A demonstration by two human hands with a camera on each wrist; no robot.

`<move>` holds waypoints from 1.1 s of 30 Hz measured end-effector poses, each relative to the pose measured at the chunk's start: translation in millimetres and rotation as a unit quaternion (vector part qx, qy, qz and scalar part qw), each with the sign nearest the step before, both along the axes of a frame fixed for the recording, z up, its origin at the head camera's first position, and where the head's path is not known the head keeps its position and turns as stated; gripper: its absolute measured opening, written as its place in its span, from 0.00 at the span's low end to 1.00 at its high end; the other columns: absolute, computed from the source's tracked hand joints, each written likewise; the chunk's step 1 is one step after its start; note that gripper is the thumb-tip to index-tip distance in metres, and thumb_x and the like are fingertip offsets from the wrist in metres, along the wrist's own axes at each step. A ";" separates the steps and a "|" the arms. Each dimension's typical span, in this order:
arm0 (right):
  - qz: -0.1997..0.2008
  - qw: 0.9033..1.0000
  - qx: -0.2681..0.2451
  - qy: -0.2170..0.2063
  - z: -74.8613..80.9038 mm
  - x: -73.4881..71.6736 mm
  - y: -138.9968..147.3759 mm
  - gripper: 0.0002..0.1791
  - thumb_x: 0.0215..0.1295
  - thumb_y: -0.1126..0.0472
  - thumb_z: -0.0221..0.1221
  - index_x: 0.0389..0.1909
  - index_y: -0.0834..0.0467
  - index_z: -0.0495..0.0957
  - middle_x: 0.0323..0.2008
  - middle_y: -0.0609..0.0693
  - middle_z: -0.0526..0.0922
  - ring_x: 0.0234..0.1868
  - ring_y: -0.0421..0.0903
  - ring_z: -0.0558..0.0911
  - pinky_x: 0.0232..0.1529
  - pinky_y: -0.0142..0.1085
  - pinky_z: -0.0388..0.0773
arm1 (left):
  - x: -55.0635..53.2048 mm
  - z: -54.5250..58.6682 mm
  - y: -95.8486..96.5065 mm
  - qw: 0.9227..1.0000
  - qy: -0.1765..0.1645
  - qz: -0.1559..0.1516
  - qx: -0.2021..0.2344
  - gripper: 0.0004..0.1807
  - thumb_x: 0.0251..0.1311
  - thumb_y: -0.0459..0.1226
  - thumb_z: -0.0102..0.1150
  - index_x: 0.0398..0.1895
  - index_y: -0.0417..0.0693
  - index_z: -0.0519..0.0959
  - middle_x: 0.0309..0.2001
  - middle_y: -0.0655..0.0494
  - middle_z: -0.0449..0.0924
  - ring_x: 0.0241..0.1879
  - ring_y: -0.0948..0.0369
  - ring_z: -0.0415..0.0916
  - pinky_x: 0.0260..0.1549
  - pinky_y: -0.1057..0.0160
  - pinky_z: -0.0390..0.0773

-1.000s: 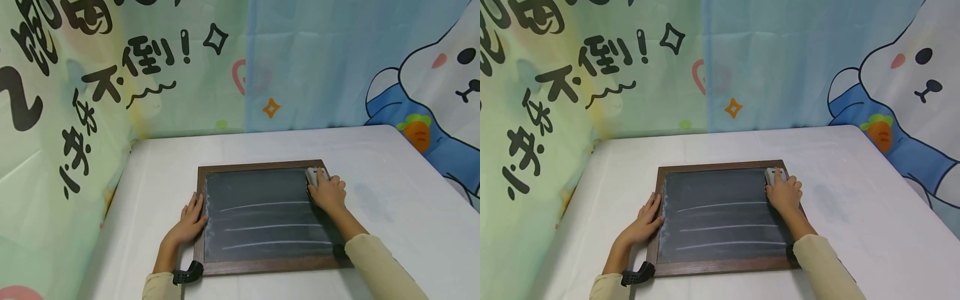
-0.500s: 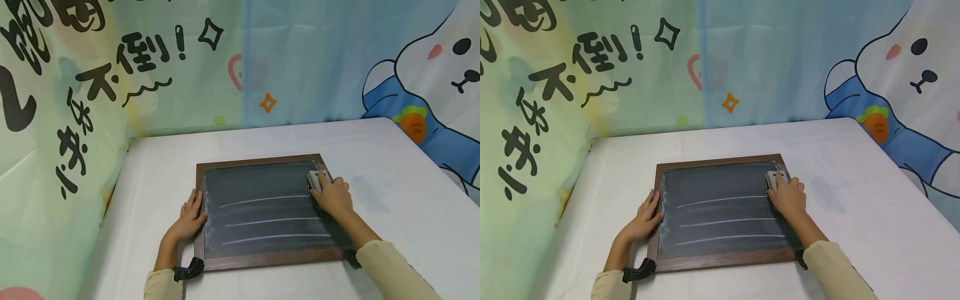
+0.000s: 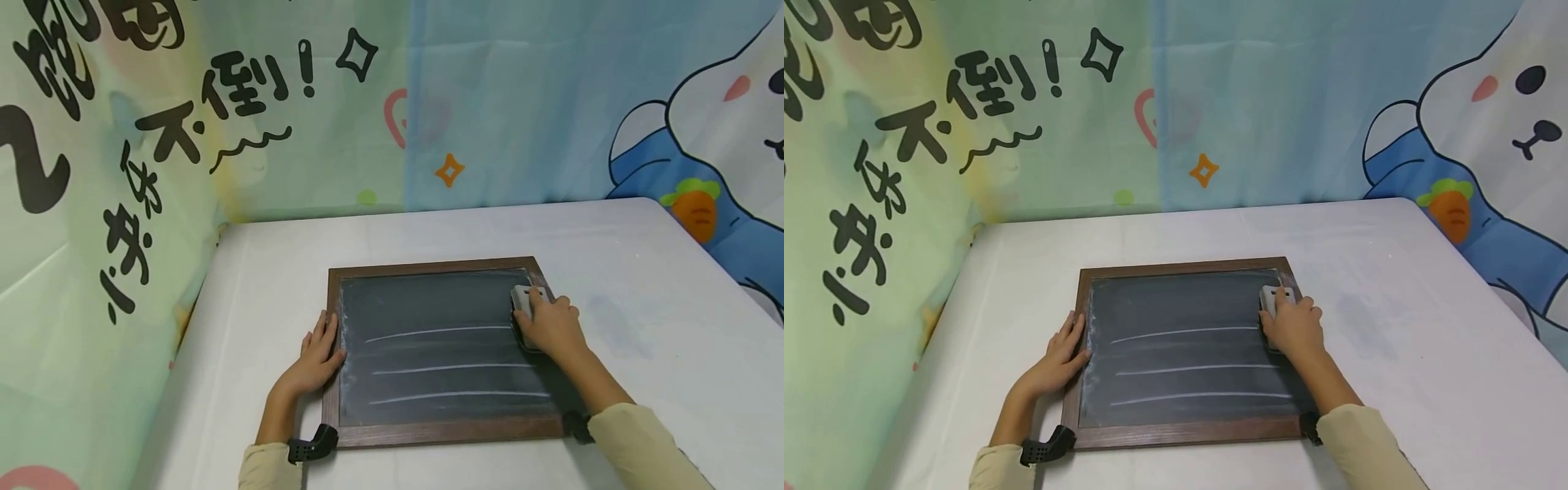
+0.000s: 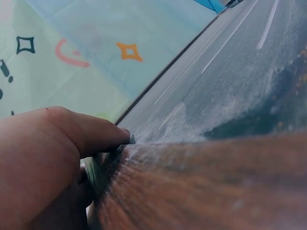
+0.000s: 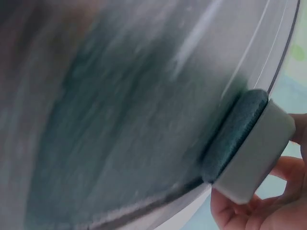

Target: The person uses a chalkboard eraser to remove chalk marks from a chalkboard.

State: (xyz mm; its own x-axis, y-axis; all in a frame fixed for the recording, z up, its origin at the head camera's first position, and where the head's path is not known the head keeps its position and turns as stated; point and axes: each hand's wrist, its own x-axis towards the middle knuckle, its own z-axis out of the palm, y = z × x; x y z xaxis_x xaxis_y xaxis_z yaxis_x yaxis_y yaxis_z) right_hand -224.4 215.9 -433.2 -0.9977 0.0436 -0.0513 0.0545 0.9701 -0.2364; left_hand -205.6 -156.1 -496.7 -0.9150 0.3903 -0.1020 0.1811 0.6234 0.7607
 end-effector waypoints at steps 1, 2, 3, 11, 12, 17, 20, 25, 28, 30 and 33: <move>-0.003 1.000 -0.002 -0.001 1.0 0.3 -1.1 0.33 0.65 0.56 0.49 0.62 0.76 0.56 0.41 0.82 0.66 0.40 0.73 0.67 0.34 0.56 0.65 | 0.0 0.4 0.5 1.000 0.002 0.000 0.001 0.35 0.66 0.36 0.40 0.70 0.34 0.37 0.71 0.36 0.26 0.71 0.44 0.30 0.65 0.45 0.31; -0.009 1.000 -0.005 -0.005 1.9 0.3 -2.6 0.33 0.65 0.57 0.49 0.62 0.76 0.55 0.42 0.83 0.65 0.42 0.74 0.66 0.35 0.56 0.66 | -0.1 0.5 0.9 1.000 0.003 0.001 0.001 0.35 0.66 0.36 0.40 0.70 0.33 0.37 0.71 0.36 0.26 0.71 0.43 0.30 0.65 0.44 0.31; -0.016 1.000 -0.006 -0.011 2.7 0.0 -4.3 0.33 0.66 0.56 0.48 0.63 0.76 0.54 0.43 0.83 0.64 0.43 0.75 0.66 0.35 0.57 0.66 | -0.3 0.8 1.2 1.000 0.004 0.001 0.002 0.35 0.66 0.36 0.40 0.70 0.33 0.37 0.71 0.36 0.27 0.71 0.43 0.30 0.65 0.44 0.31; -0.051 0.998 0.000 -0.035 3.4 -2.7 -23.7 0.34 0.67 0.55 0.49 0.65 0.72 0.53 0.47 0.83 0.60 0.48 0.76 0.64 0.37 0.58 0.70 | -0.9 3.8 2.6 1.000 0.010 -0.008 -0.002 0.36 0.66 0.37 0.40 0.70 0.33 0.37 0.70 0.35 0.26 0.70 0.42 0.30 0.65 0.44 0.31; -0.050 0.998 0.006 -0.030 2.8 -2.7 -26.9 0.34 0.66 0.54 0.49 0.65 0.71 0.53 0.47 0.83 0.60 0.48 0.76 0.65 0.37 0.58 0.71 | -1.0 3.8 2.7 1.000 0.009 -0.008 -0.001 0.36 0.66 0.37 0.40 0.70 0.33 0.37 0.70 0.35 0.26 0.70 0.42 0.29 0.65 0.43 0.31; -0.041 0.999 0.020 -0.017 -0.7 -1.9 -45.0 0.33 0.65 0.54 0.51 0.65 0.69 0.56 0.45 0.80 0.63 0.46 0.73 0.68 0.36 0.56 0.73 | 0.8 2.9 3.0 1.000 0.000 -0.007 0.001 0.35 0.67 0.37 0.39 0.70 0.33 0.37 0.71 0.35 0.25 0.71 0.43 0.28 0.65 0.43 0.30; -0.042 0.999 0.013 -0.028 -3.2 -1.5 -55.3 0.33 0.66 0.53 0.51 0.66 0.67 0.55 0.47 0.79 0.63 0.47 0.71 0.68 0.34 0.55 0.74 | 3.7 0.8 2.6 1.000 -0.004 -0.006 0.004 0.35 0.68 0.37 0.39 0.70 0.33 0.37 0.70 0.35 0.25 0.70 0.42 0.28 0.64 0.43 0.30; -0.039 0.998 0.014 -0.036 -4.4 0.0 -69.3 0.34 0.65 0.53 0.51 0.67 0.65 0.55 0.49 0.77 0.63 0.47 0.70 0.68 0.34 0.54 0.74 | 5.8 -2.2 3.7 1.000 -0.003 -0.008 0.004 0.35 0.68 0.38 0.39 0.70 0.33 0.37 0.70 0.35 0.25 0.70 0.42 0.28 0.64 0.43 0.30; -0.035 0.999 0.020 -0.034 -2.9 0.4 -77.5 0.33 0.65 0.52 0.52 0.66 0.65 0.57 0.48 0.77 0.64 0.47 0.69 0.69 0.34 0.52 0.75 | 6.0 -2.6 4.5 1.000 -0.002 -0.008 0.005 0.35 0.68 0.38 0.39 0.70 0.33 0.37 0.71 0.35 0.25 0.70 0.42 0.27 0.64 0.43 0.30; -0.031 0.999 0.025 -0.031 -2.2 0.4 -83.2 0.33 0.64 0.52 0.52 0.66 0.64 0.58 0.47 0.76 0.65 0.45 0.67 0.70 0.34 0.52 0.75 | 6.3 -2.0 4.5 1.000 -0.002 -0.007 0.005 0.35 0.68 0.38 0.40 0.70 0.34 0.37 0.71 0.35 0.25 0.70 0.42 0.27 0.64 0.42 0.30; -0.022 0.999 0.029 -0.024 -3.2 0.4 -91.9 0.33 0.64 0.52 0.53 0.65 0.64 0.60 0.46 0.74 0.67 0.44 0.65 0.71 0.33 0.51 0.75 | 8.0 0.0 3.4 1.000 -0.004 -0.002 0.005 0.36 0.67 0.38 0.40 0.70 0.33 0.38 0.71 0.35 0.25 0.70 0.41 0.27 0.64 0.42 0.30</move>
